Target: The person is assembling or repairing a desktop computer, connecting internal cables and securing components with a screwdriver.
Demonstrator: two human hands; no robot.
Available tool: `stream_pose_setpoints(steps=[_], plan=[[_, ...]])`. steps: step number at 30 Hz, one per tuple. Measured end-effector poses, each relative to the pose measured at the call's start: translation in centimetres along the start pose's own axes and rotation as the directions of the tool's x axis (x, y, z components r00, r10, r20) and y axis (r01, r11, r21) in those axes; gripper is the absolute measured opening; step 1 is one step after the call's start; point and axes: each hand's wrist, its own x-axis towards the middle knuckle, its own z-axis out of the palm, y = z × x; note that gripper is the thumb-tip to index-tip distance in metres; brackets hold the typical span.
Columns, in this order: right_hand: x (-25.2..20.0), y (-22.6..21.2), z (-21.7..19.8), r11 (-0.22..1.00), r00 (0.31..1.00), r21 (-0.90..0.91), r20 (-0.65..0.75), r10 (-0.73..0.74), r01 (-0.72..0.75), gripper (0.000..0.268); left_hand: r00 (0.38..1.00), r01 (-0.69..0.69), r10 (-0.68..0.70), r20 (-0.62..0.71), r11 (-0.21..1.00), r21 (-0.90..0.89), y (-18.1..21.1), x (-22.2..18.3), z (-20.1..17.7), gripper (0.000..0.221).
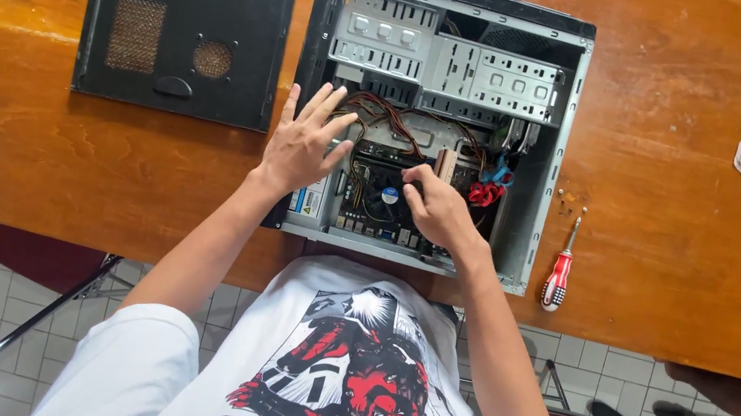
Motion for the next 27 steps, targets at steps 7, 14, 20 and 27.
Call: stream_pose_setpoints(steps=[7, 14, 20, 27], plan=[[1.8, 0.6, 1.5, 0.972, 0.983, -0.231, 0.163, 0.082, -0.043, 0.044, 0.998, 0.038, -0.039, -0.043, 0.999, -0.010, -0.5, -0.2, 1.8, 0.037], [2.3, 2.5, 3.4, 0.987, 0.997, -0.140, -0.014, 0.072, -0.073, 0.038, 0.998, 0.034, -0.033, -0.046, 0.999, 0.015, -0.4, -0.2, 2.0, 0.037], [2.6, 2.5, 4.2, 0.930, 0.995, -0.359, 0.035, 0.097, -0.078, 0.048, 0.999, 0.045, -0.044, -0.029, 0.999, 0.028, -0.4, -0.3, 2.0, 0.036], [2.4, 1.9, 4.0, 0.935, 0.999, -0.354, 0.034, 0.027, -0.014, 0.040, 0.999, 0.051, -0.051, -0.019, 0.998, 0.039, -0.1, -0.1, 1.9, 0.036]])
